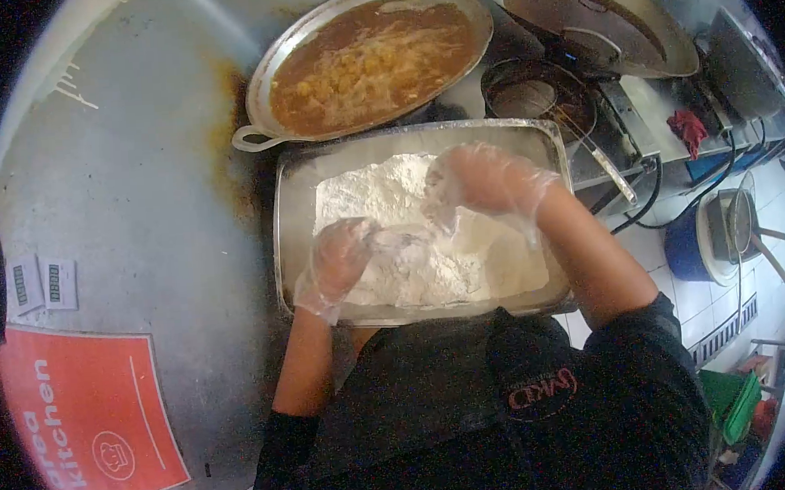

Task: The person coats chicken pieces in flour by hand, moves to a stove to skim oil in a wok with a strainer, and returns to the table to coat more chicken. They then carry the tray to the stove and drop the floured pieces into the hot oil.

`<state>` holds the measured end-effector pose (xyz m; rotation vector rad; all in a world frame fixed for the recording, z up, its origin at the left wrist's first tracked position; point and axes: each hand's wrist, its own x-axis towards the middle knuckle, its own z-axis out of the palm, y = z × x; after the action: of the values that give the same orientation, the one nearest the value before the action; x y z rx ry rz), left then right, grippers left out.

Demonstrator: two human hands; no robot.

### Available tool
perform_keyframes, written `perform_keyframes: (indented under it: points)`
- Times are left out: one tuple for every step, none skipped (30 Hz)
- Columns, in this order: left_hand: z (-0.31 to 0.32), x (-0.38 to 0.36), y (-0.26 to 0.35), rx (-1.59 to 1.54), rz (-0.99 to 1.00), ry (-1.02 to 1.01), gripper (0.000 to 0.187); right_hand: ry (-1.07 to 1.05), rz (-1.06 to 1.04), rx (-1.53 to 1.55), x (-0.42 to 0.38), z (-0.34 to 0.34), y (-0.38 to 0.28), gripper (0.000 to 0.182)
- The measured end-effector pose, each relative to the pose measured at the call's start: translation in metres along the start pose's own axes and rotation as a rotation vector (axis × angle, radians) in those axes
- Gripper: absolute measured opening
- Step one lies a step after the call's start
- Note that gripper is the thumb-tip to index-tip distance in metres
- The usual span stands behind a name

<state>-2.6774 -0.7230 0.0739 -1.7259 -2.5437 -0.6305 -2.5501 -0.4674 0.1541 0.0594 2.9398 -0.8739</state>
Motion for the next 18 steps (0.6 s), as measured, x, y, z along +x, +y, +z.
perform_keyframes:
  points:
    - [-0.003,-0.007,-0.004,-0.077,-0.044,0.044,0.021,0.055,0.017,-0.071,-0.003,-0.007,0.003,0.031]
    - [-0.011,-0.011,0.0,-0.079,-0.048,0.058,0.021,0.053,0.011,-0.084,-0.004,-0.018,0.005,0.031]
    - [-0.019,-0.017,0.005,-0.088,-0.1,0.06,0.022,0.157,-0.085,-0.134,-0.003,-0.032,0.007,0.028]
    - [-0.026,-0.024,0.008,-0.095,-0.152,0.061,0.024,0.261,-0.183,-0.182,-0.001,-0.047,0.01,0.025]
    - [-0.017,-0.035,-0.007,-0.094,-0.155,0.074,0.024,0.265,-0.242,-0.174,0.006,-0.065,0.018,0.023]
    - [0.003,-0.048,-0.03,-0.112,-0.141,0.072,0.025,0.27,-0.302,-0.165,0.015,-0.085,0.023,0.02]
    - [0.013,-0.057,-0.042,-0.128,-0.126,0.071,0.027,0.296,-0.278,-0.133,0.021,-0.104,0.019,0.017]
    - [0.005,-0.058,-0.033,-0.122,-0.126,0.087,0.027,0.245,-0.209,0.203,0.029,-0.121,0.017,0.018]
    - [-0.004,-0.059,-0.023,-0.059,-0.303,-0.019,0.029,0.273,-0.178,0.067,0.04,-0.136,0.019,0.019]
    - [-0.01,-0.061,-0.015,0.002,-0.479,-0.123,0.03,0.303,-0.145,-0.07,0.054,-0.153,0.021,0.02]
    - [-0.006,-0.069,-0.019,0.002,-0.477,-0.103,0.03,0.309,-0.157,-0.085,0.067,-0.165,0.02,0.02]
    - [0.002,-0.08,-0.029,0.094,-0.393,-0.138,0.03,0.315,-0.1,-0.149,0.08,-0.175,0.02,0.019]
    - [0.002,-0.084,-0.031,0.185,-0.312,-0.173,0.03,0.32,-0.042,-0.212,0.094,-0.184,0.02,0.018]
    - [0.004,-0.088,-0.033,0.185,-0.314,-0.155,0.03,0.325,-0.053,-0.225,0.108,-0.192,0.021,0.018]
    - [-0.001,-0.088,-0.029,0.106,-0.366,-0.111,0.029,0.184,0.016,-0.217,0.122,-0.197,0.022,0.024]
    - [-0.006,-0.087,-0.025,0.023,-0.42,-0.068,0.028,0.039,0.086,-0.208,0.141,-0.2,0.024,0.029]
    - [-0.008,-0.087,-0.023,0.02,-0.428,-0.05,0.028,0.038,0.073,-0.223,0.16,-0.202,0.033,0.029]
    - [-0.011,-0.086,-0.021,0.039,-0.445,-0.062,0.027,-0.028,0.06,-0.37,0.18,-0.204,0.048,0.029]
